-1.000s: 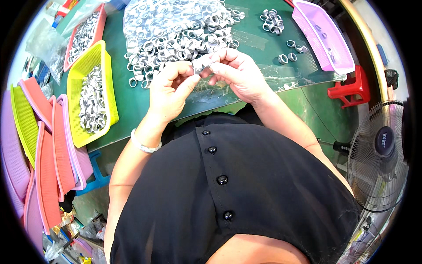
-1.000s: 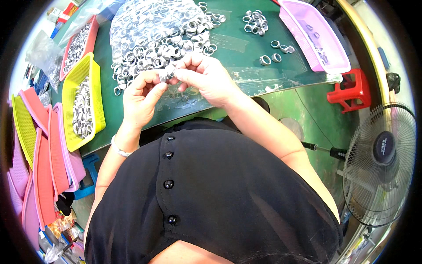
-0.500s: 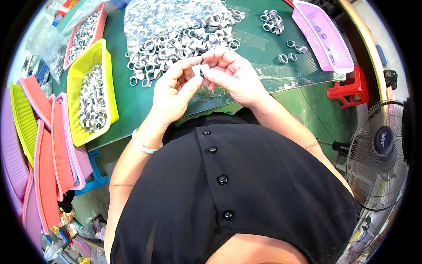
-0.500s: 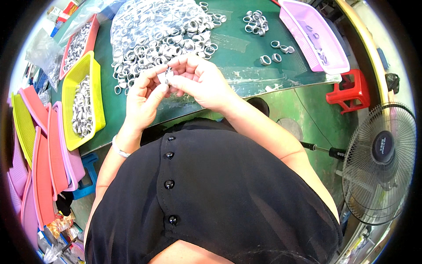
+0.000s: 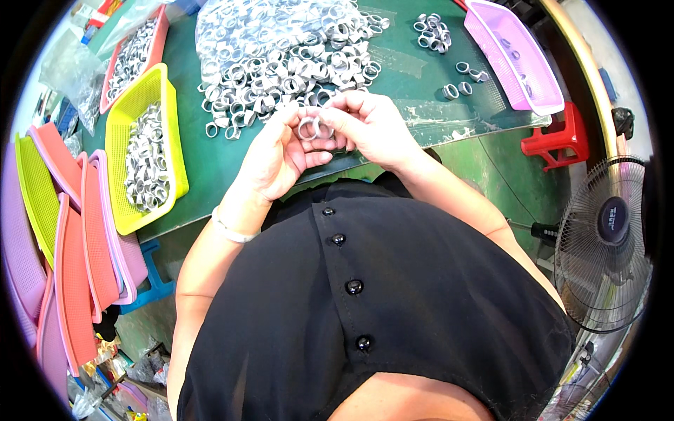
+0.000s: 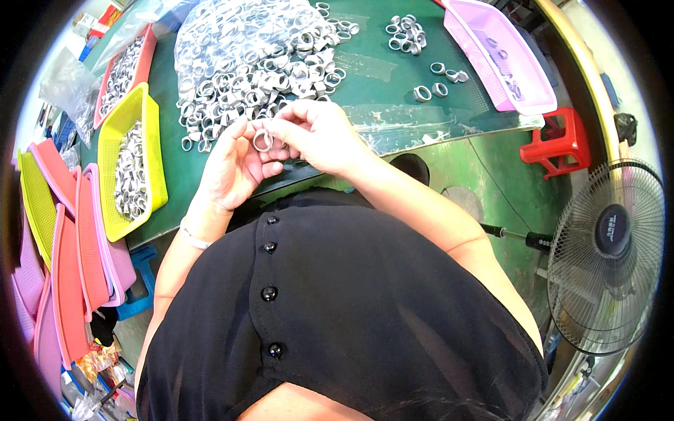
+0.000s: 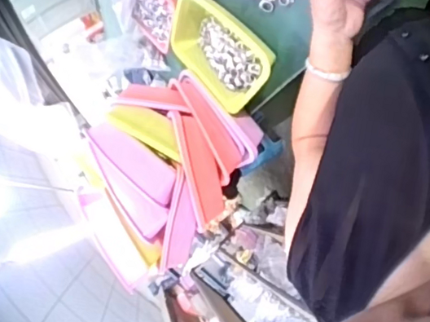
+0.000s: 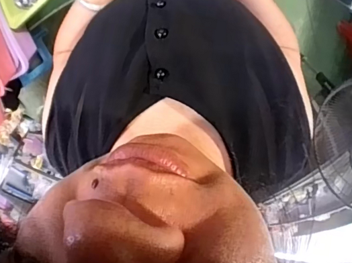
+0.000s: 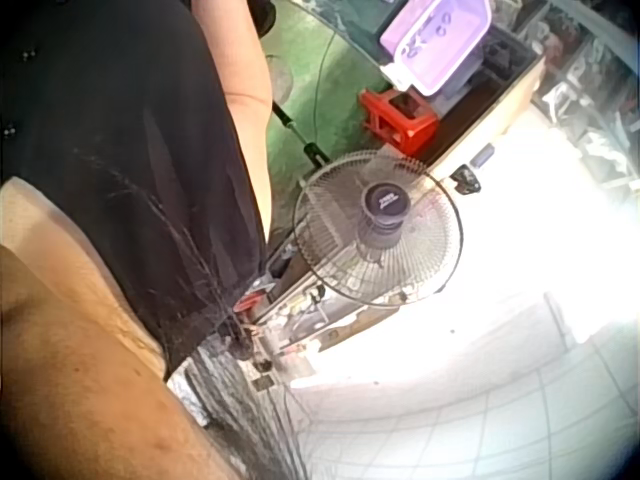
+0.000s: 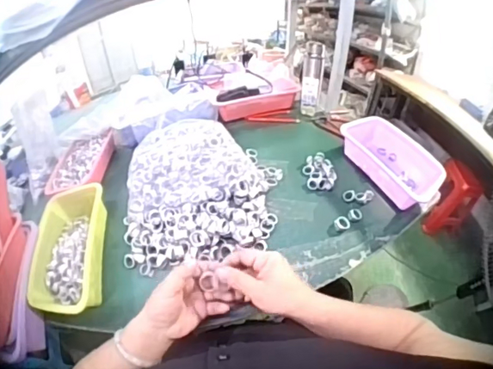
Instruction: The person repeatedly picks up small metal rings and cylindrical metal pieces from a table and a yellow basket. They fit the rings onto the cylinders by hand and place the assembled units back onto the table. The process is repetitive and continuous throughout the clip.
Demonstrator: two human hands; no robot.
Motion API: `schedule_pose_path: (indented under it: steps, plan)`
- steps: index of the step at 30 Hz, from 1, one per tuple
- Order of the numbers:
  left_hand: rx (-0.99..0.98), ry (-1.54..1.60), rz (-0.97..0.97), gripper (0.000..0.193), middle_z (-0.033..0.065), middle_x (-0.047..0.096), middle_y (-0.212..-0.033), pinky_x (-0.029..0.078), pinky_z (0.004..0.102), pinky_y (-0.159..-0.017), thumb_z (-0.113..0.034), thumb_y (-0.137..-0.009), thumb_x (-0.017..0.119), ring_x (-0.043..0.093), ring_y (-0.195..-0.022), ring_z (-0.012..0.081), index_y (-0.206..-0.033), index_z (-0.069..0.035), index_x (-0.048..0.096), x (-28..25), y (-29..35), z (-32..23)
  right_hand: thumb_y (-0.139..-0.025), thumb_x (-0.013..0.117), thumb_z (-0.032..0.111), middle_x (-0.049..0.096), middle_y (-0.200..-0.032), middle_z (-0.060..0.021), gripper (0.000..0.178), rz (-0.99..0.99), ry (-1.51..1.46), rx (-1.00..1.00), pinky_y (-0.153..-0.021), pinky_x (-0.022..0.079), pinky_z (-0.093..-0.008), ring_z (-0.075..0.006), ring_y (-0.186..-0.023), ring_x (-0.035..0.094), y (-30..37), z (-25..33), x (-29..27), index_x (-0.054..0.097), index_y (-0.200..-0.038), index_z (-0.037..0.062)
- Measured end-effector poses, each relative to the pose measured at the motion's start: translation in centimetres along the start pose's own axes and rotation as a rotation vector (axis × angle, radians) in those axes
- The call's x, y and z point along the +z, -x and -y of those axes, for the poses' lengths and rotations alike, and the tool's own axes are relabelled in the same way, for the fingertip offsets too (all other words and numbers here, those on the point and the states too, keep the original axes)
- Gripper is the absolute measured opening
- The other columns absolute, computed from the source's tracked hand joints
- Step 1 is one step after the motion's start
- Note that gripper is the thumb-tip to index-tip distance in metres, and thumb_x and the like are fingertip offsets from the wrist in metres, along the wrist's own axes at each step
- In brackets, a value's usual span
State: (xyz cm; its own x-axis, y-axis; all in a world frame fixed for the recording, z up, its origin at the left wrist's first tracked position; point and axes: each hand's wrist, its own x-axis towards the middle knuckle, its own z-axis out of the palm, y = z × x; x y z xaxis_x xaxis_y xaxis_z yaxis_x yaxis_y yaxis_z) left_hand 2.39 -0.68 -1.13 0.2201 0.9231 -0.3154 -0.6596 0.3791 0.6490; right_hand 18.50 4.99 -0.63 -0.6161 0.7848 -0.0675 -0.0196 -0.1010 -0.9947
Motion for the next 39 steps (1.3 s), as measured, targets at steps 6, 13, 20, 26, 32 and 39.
schedule_pose_path:
  steps: [6,13,20,26,32,39]
  plan:
    - [-0.014,-0.007,-0.087,0.031,0.0098,0.059,-0.086,0.049,0.0262,-0.062,-0.033,-0.09,0.046,0.058,-0.078,0.0196,-0.089,-0.003,0.056,-0.6,-0.8,-0.1,-0.08,0.057,0.005,0.058,-0.08,-0.0077,0.015,-0.241,0.71,-0.622,-0.061,0.046,-0.0253,-0.017,-0.07,0.057,-2.0,-0.6,-2.2,0.06,-0.094,0.0017]
    - [0.468,-1.555,-0.385,0.023,0.0087,0.06,-0.068,0.044,0.0317,-0.057,-0.023,-0.075,0.063,0.057,-0.062,0.0192,-0.088,-0.004,0.063,1.6,-3.2,0.0,-0.076,0.059,0.008,0.055,-0.083,-0.0091,0.014,-0.278,1.2,-0.597,-0.068,0.046,-0.0347,-0.0282,-0.076,0.056,-3.4,-0.7,-3.9,0.059,-0.09,0.0055]
    - [0.544,-1.772,-0.406,0.021,0.0134,0.061,-0.072,0.045,0.0375,-0.062,-0.025,-0.077,0.061,0.06,-0.068,0.0277,-0.082,-0.005,0.063,1.5,-4.4,0.5,-0.076,0.059,0.004,0.058,-0.081,-0.0053,0.008,-0.211,0.923,-0.383,-0.064,0.046,-0.0263,-0.0166,-0.069,0.057,-3.0,-0.5,-4.9,0.058,-0.084,0.0024]
    - [0.85,-1.319,-0.187,0.005,0.0058,0.06,-0.078,0.04,0.0224,-0.059,-0.005,-0.076,0.064,0.054,-0.069,0.0109,-0.08,-0.003,0.061,0.1,-2.7,0.3,-0.079,0.058,-0.002,0.057,-0.098,-0.0052,0.006,-0.037,0.085,-0.254,-0.067,0.046,-0.0215,-0.0069,-0.077,0.056,-1.9,-0.9,-4.8,0.058,-0.085,-0.0008]
    - [0.957,-0.969,-0.051,0.008,0.0095,0.059,-0.094,0.044,0.0232,-0.066,0.003,-0.074,0.064,0.055,-0.077,0.0124,-0.08,0.0,0.06,0.4,-1.3,0.9,-0.079,0.056,-0.007,0.056,-0.102,-0.0094,0.009,0.126,-0.076,-0.39,-0.073,0.047,-0.0231,-0.0113,-0.084,0.056,-0.9,-1.0,-3.5,0.058,-0.086,-0.0014]
    - [0.961,-0.824,0.034,0.015,0.0108,0.059,-0.101,0.044,0.0227,-0.068,0.004,-0.075,0.063,0.056,-0.082,0.0113,-0.089,0.0,0.058,0.3,-0.9,0.9,-0.078,0.058,-0.008,0.056,-0.102,-0.0115,0.02,0.15,-0.223,-0.422,-0.072,0.048,-0.0254,-0.0146,-0.087,0.058,-0.1,-0.8,-2.4,0.052,-0.096,-0.0013]
